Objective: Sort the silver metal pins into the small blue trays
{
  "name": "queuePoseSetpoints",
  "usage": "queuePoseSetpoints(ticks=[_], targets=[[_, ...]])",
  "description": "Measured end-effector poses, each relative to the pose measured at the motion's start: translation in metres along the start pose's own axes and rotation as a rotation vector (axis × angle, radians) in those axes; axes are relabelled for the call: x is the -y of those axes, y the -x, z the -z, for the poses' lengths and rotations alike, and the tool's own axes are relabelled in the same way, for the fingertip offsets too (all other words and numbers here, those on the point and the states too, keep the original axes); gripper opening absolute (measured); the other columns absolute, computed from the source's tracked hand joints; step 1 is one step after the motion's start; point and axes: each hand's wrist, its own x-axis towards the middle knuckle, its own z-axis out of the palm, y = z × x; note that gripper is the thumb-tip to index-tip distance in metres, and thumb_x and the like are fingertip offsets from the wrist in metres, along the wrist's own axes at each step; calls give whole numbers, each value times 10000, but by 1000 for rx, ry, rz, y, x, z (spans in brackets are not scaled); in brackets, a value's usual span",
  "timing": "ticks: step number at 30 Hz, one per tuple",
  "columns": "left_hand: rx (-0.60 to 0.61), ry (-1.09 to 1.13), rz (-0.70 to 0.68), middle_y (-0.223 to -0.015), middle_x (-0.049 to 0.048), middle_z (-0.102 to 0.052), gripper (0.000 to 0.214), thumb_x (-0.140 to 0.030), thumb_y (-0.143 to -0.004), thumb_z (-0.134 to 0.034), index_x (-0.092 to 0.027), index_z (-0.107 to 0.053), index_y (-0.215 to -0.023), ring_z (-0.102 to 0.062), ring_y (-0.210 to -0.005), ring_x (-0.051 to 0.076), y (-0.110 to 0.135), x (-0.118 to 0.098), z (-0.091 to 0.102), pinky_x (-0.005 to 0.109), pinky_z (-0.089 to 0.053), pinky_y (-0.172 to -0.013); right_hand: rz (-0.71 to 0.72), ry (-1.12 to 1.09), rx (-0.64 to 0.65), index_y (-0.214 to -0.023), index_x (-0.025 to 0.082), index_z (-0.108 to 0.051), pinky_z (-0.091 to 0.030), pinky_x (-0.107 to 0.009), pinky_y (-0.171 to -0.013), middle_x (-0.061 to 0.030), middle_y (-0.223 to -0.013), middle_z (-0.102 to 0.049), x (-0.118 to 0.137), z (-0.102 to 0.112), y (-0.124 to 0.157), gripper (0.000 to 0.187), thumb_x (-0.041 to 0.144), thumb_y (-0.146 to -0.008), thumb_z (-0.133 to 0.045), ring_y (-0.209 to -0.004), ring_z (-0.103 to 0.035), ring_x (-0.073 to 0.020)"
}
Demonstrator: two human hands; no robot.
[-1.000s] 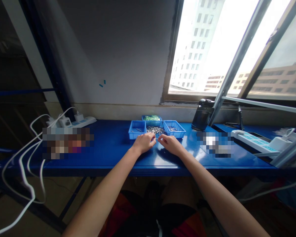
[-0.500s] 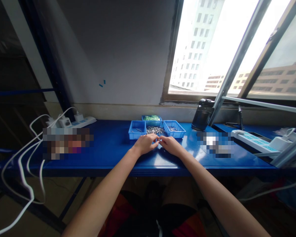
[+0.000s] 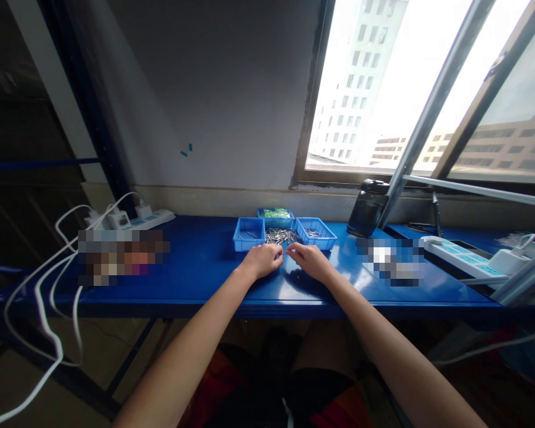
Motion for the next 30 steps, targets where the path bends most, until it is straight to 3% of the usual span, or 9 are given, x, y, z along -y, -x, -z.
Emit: queuePoseSetpoints(ticks=[4,10,17,25,30], targets=[[30,18,-11,-849,38,-637,214,-319,-787,-429,-207,-598,-855,-589,-773,171,0,0,0,240,-434,-666,24,-11,-13,-890,181,-590,-355,-191,-533,-15,-602,-601,1,0,0,289,372,-866,-374,-521,-525,-105],[-73,35,-7,-822,24,-626,248,-339,-821,-383,-210,-584,-886,-581,-761,159,3,-1,7,239,-428,-675,-34,8,-38,-862,188,-582,-355,-190,-541,-9,-584,-587,-1,-1,0,301,385,-871,-356,-524,-526,-109],[-166,58,-22,-848,5,-605,226,-328,-830,-377,-219,-567,-887,-567,-774,141,2,0,8,224,-414,-654,-36,39,53,-789,181,-580,-370,-200,-568,-26,-641,-603,2,-1,0,300,358,-873,-354,-580,-542,-121],[-412,-151,281,-888,60,-601,251,-293,-844,-345,-192,-574,-870,-522,-853,183,2,10,15,286,-379,-755,-47,98,33,-927,198,-613,-412,-244,-742,-58,-921,-602,-8,-8,-2,223,285,-842,-426,-805,-570,-147],[-484,-252,408,-921,104,-597,291,-298,-841,-326,-175,-588,-869,-481,-905,246,3,22,16,366,-352,-771,-54,108,53,-994,211,-600,-424,-259,-772,-62,-1013,-576,-10,-8,-1,244,296,-838,-432,-852,-572,-158]])
